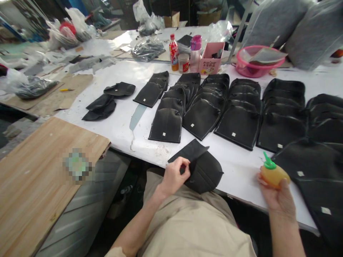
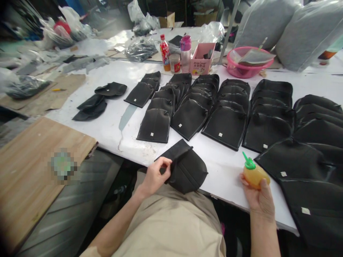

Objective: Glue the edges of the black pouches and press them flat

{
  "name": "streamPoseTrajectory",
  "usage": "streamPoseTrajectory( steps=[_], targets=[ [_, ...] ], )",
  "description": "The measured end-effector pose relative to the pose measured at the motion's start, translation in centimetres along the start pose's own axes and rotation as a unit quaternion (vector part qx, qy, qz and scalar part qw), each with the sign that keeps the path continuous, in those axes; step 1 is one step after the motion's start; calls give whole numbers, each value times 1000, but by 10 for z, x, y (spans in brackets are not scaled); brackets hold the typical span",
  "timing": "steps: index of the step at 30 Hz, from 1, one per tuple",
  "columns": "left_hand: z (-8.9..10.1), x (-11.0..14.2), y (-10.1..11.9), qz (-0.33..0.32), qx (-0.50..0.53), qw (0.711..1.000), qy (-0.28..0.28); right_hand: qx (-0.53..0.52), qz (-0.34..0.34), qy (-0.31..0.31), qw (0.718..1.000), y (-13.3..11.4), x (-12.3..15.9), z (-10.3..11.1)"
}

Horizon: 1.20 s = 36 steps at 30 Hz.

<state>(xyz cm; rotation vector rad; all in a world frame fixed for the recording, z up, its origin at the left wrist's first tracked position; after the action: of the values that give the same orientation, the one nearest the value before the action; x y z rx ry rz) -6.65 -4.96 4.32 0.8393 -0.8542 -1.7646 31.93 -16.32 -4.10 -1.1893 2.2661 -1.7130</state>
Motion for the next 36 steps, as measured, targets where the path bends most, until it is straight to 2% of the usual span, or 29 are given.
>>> streamPoseTrajectory(
  steps=[2, 5, 8, 10, 12, 13, 15, 16, 17, 18, 20, 21, 22, 24, 27, 32, 36],
  targets=[
    [30, -12, -19, 79, 80, 993, 46, -6, -4, 6, 1000, -1, 0, -1],
    [63, -29, -63, 174, 184, 959, 127, -14, -9, 21, 1000, 1, -1, 2],
    [79, -37, -111, 257, 200, 924, 201, -20, -10, 29, 999, 2, -3, 6],
    [84, -35, -132, 286, 191, 910, 229, -17, -11, 32, 999, 3, -3, 6],
    [91, -28, -138, 282, 174, 902, 278, -15, -9, 38, 999, 2, -3, 5],
    [97, -22, -134, 265, 142, 900, 315, -16, -7, 39, 999, 1, -2, 4],
    [106, -9, -110, 190, 16, 904, 383, -13, -7, 38, 999, -1, -1, 2],
    [105, -3, -91, 137, -63, 907, 393, -11, -8, 36, 999, -1, 0, 0],
    [98, 1, -71, 82, -136, 913, 375, -9, -8, 33, 999, -2, 0, -1],
    [85, 3, -53, 34, -182, 926, 329, -9, -8, 31, 999, -2, 1, -2],
    [43, 4, -29, -33, -191, 967, 164, -10, -6, 28, 1000, -3, 2, -3],
    [20, 5, -21, -57, -193, 977, 76, -10, -4, 26, 1000, -4, 2, -3],
    [0, 8, -15, -76, -215, 974, 10, -9, -4, 24, 1000, -4, 3, -3],
    [-28, 10, -12, -75, -286, 954, -53, -2, -3, 16, 1000, -4, 3, -3],
    [-39, 10, -18, -23, -367, 929, -49, 3, -1, 0, 1000, -3, 2, -4],
    [-34, 10, -24, 5, -401, 916, -29, 6, -9, 18, 1000, -1, 0, 5],
    [-31, -1, -32, 21, -411, 911, -23, -5, -25, 29, 999, -7, 3, 7]
  ],
)
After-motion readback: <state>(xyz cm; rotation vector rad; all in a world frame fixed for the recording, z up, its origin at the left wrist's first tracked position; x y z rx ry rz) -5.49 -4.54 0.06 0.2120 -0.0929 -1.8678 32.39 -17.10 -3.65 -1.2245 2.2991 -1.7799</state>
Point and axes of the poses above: each hand's wrist, its own x-axis away from the middle knuckle, its own z-axis out of the back of the hand, y = z × x, the point moved 6 cm from there along -x, towards the middle knuckle, and after that the axes turned 1 degree about y, right-handed, at the moved point
